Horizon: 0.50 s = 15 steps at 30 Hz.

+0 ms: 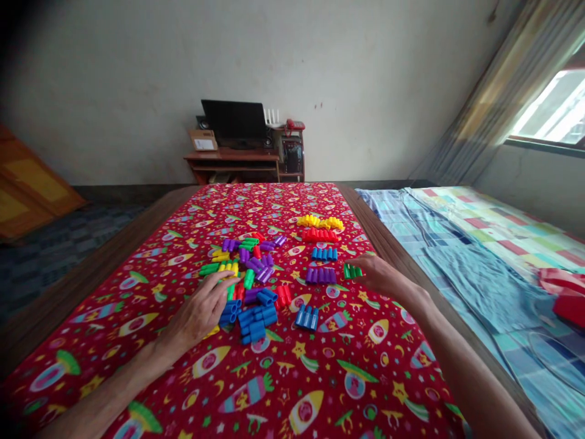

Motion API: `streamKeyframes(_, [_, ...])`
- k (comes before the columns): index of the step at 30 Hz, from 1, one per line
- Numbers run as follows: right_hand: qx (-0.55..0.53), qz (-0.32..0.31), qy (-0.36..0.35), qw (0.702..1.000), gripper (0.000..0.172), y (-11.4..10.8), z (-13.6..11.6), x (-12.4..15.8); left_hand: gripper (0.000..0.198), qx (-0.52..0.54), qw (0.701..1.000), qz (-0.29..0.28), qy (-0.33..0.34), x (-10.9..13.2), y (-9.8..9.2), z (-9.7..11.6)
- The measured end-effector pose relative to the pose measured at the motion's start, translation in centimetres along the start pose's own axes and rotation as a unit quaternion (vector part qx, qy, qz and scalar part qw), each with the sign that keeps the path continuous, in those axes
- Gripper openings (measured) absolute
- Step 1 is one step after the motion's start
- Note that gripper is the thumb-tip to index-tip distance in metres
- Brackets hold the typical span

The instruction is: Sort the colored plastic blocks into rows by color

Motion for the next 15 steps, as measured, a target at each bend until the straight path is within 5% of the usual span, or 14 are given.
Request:
streamKeyframes(10, [-0.015, -0.038, -0.105, 0.994, 0.038, 4.7, -7.8, 1.6, 0.036, -0.016, 1.0, -0.005, 0.006, -0.1, -0.1, 0.3])
streamKeyframes(15, [0.068, -0.056, -0.087, 0.992, 0.031, 6.5, -8.3, 1.2, 0.036, -0.031, 0.999, 0.001, 0.015, -0.1, -0.3, 0.5])
Point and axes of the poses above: each hand's wrist, its own x-axis away from the middle knuckle, its own y-axis out of the palm, z = x × y, the point moved 7 cm from there along -x, towards the middle knuckle, and after that the axes turned 12 degrees about -x, right-handed, at the moved point
